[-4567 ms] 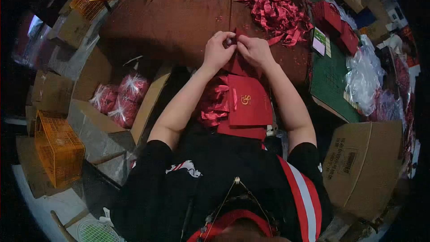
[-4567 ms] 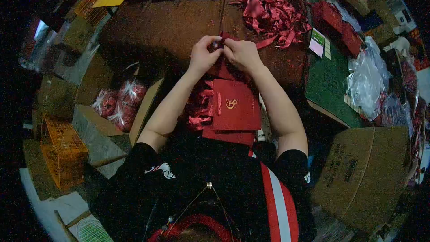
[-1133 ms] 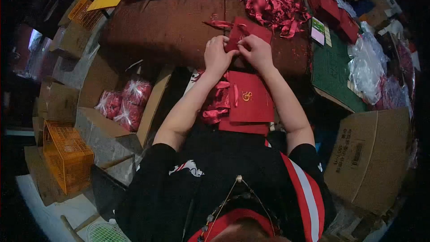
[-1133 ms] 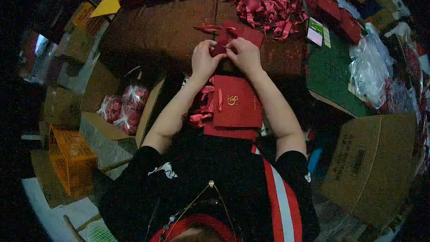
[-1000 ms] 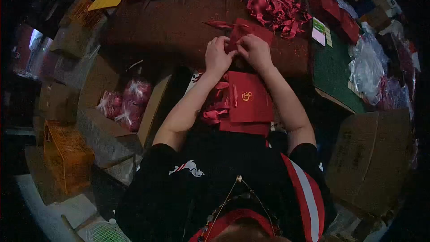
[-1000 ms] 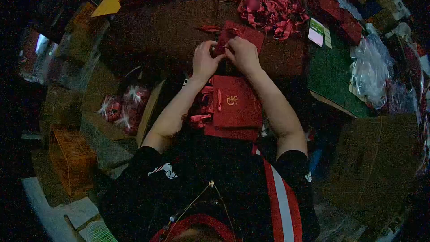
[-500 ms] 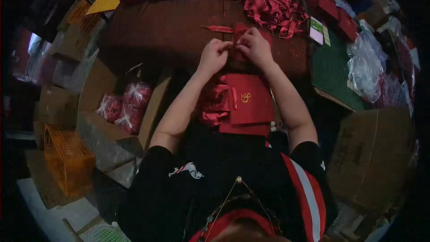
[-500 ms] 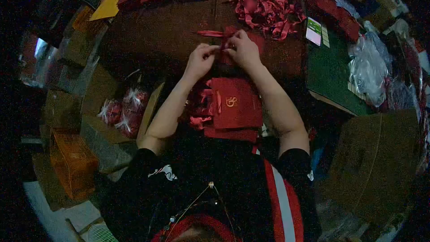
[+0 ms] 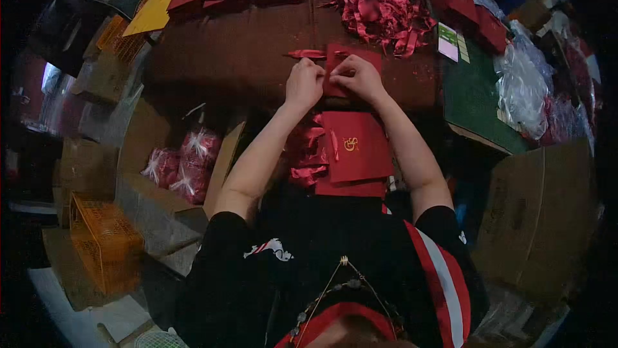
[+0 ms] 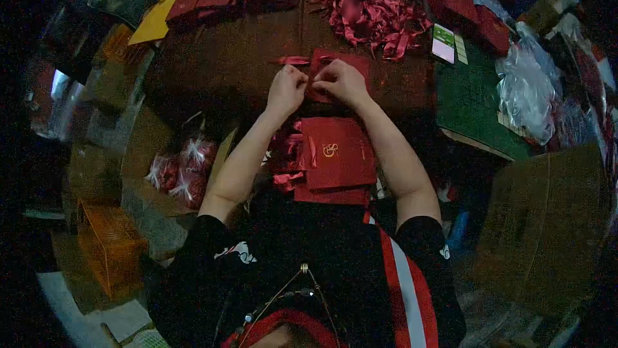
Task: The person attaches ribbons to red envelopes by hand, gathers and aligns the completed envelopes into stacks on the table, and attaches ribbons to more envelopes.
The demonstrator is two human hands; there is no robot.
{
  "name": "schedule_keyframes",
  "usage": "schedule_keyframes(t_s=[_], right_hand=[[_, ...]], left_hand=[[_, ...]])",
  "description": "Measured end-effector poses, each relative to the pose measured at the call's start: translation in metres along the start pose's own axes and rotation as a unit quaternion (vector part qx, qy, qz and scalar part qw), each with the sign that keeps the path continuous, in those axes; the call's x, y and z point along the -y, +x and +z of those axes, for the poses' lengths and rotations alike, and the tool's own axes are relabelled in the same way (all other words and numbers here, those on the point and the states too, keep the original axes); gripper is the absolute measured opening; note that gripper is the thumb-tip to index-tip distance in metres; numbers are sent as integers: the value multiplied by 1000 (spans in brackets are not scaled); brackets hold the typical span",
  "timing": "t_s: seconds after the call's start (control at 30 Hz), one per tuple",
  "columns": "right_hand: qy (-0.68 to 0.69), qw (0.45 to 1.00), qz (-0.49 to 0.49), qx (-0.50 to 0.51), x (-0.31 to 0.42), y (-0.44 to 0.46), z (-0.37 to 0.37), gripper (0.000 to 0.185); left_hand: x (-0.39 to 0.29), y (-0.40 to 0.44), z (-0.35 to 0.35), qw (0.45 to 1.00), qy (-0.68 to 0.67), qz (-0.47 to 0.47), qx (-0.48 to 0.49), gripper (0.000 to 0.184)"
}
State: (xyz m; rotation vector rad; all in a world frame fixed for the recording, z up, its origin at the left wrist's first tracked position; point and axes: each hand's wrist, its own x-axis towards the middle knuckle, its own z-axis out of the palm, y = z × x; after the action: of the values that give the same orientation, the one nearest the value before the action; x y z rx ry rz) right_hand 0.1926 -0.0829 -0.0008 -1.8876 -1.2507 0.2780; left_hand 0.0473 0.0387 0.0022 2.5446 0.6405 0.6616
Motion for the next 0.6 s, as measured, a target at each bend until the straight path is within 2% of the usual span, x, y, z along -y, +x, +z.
schedule_keyframes(t_s=[0.03,0.1,0.13,0.2,0.23,0.27,0.3,0.37,0.4,0.43,0.47,0.5,0.53,0.6], right_hand=[[-32,999,-29,7,6,-3,-7,29],[15,992,-123,-35,-6,1,-6,36],[138,990,10,-3,-6,-3,-6,36],[136,988,69,-19,4,-7,-15,33],[164,985,51,-22,-2,-6,-13,30],[196,979,57,-25,-10,-6,-9,29],[227,972,63,-28,-16,-5,-6,29],[277,957,68,-46,-11,-6,-1,28],[232,971,43,-49,-13,-5,1,28],[184,982,18,-50,-15,-2,1,27],[238,970,38,-35,-25,0,7,27],[240,969,53,-35,-24,3,3,27],[242,967,72,-32,-25,3,0,27],[315,946,76,-15,-29,6,-11,27]], left_hand=[[2,-3,2,999,-17,24,-26,8],[5,-5,-3,997,9,66,-24,8],[5,-4,-14,996,27,78,20,9],[26,-4,-22,992,103,72,-32,8],[28,-3,-48,994,113,8,1,8],[50,-5,-55,989,140,30,-41,8],[68,-6,-63,986,162,-11,-49,7],[89,-13,-78,987,155,44,-12,3],[84,-16,-78,989,145,22,-5,9],[78,-20,-77,988,140,41,-40,17],[70,-22,-75,986,135,61,-77,26],[46,-24,-68,981,84,138,-105,45],[38,-23,-63,980,55,184,-55,54],[19,-24,-45,970,46,240,10,57]])
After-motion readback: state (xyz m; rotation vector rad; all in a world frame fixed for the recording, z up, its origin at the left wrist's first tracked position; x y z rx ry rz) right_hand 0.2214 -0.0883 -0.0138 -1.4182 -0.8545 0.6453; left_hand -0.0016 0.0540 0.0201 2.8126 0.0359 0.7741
